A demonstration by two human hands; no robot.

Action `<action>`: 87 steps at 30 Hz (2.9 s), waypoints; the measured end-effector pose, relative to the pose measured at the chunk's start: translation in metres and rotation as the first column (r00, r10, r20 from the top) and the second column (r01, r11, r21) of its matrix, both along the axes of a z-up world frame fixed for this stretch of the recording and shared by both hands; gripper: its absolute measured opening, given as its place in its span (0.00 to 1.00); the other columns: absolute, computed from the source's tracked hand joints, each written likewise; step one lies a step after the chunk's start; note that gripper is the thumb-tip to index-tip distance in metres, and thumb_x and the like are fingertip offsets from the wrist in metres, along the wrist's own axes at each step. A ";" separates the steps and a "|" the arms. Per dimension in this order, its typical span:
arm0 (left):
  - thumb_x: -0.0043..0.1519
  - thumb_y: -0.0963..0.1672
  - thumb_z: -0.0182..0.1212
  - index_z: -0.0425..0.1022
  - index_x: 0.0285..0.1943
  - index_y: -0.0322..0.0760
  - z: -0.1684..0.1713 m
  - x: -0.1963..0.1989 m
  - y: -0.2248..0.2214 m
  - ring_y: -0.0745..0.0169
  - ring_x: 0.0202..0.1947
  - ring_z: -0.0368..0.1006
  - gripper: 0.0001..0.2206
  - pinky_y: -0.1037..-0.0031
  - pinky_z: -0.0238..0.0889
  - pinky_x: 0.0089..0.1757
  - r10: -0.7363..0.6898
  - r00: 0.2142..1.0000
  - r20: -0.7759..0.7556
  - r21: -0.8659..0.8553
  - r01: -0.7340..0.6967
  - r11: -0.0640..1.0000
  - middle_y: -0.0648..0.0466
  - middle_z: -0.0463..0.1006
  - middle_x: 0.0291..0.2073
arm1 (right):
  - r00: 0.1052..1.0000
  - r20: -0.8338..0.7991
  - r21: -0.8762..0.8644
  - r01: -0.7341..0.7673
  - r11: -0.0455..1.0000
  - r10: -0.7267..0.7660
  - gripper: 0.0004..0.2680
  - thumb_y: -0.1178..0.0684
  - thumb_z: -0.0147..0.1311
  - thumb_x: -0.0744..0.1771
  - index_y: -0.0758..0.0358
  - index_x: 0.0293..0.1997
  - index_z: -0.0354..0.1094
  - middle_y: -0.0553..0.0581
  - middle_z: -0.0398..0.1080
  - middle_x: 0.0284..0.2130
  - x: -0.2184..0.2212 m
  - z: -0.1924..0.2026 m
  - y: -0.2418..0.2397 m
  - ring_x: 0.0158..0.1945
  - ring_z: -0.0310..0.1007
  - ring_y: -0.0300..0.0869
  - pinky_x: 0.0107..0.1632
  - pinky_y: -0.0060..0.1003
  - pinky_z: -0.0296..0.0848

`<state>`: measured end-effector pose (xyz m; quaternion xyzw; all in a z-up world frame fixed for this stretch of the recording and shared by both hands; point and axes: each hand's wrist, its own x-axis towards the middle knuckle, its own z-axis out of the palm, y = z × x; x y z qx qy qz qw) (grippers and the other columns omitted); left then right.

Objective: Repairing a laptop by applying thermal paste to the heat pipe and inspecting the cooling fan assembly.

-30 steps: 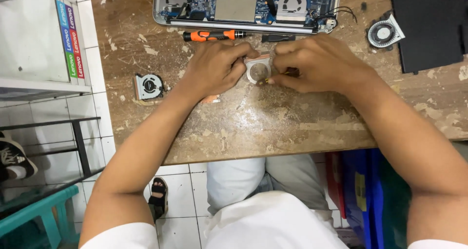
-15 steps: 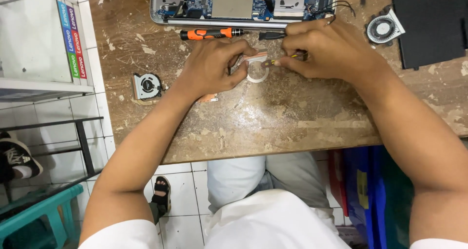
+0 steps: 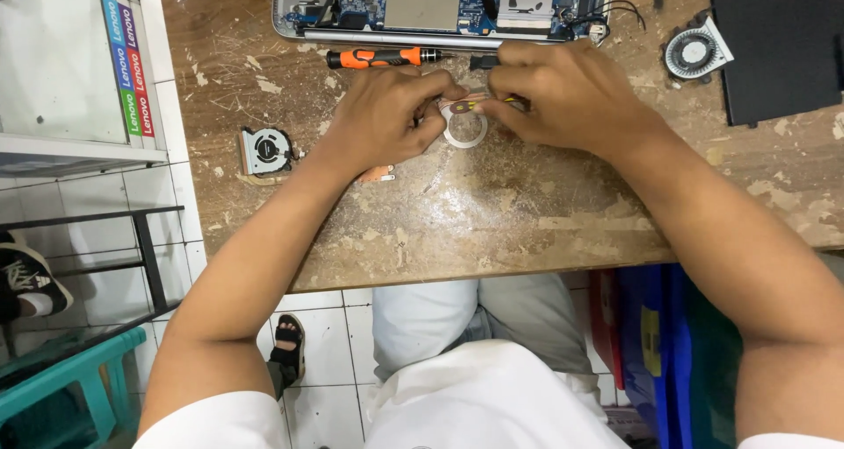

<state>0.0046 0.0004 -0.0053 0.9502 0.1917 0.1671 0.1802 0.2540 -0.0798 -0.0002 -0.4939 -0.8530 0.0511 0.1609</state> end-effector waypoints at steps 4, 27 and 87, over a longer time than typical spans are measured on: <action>0.55 0.38 0.47 0.76 0.44 0.41 0.007 0.001 -0.001 0.54 0.21 0.73 0.13 0.63 0.57 0.21 0.014 1.000 0.019 -0.007 -0.014 1.000 0.53 0.78 0.24 | 0.999 -0.012 0.072 -0.038 0.997 0.039 0.10 0.46 0.59 0.72 0.58 0.36 0.71 0.47 0.61 0.29 -0.014 0.002 0.006 0.21 0.64 0.45 0.17 0.41 0.63; 0.60 0.38 0.41 0.79 0.44 0.40 -0.002 -0.001 0.001 0.59 0.12 0.66 0.16 0.67 0.57 0.18 0.004 1.000 0.012 -0.048 -0.004 0.999 0.52 0.73 0.15 | 0.987 -0.055 -0.017 -0.151 0.988 0.150 0.11 0.48 0.61 0.71 0.57 0.30 0.67 0.46 0.60 0.26 -0.014 0.006 0.001 0.17 0.56 0.41 0.16 0.37 0.55; 0.56 0.38 0.46 0.81 0.50 0.43 -0.007 -0.004 0.002 0.51 0.21 0.71 0.19 0.63 0.57 0.22 0.029 1.000 0.001 0.024 -0.029 0.999 0.51 0.75 0.22 | 0.996 0.089 0.001 0.009 1.000 -0.009 0.14 0.42 0.56 0.73 0.55 0.32 0.66 0.45 0.62 0.28 0.017 -0.003 0.000 0.18 0.62 0.42 0.12 0.38 0.60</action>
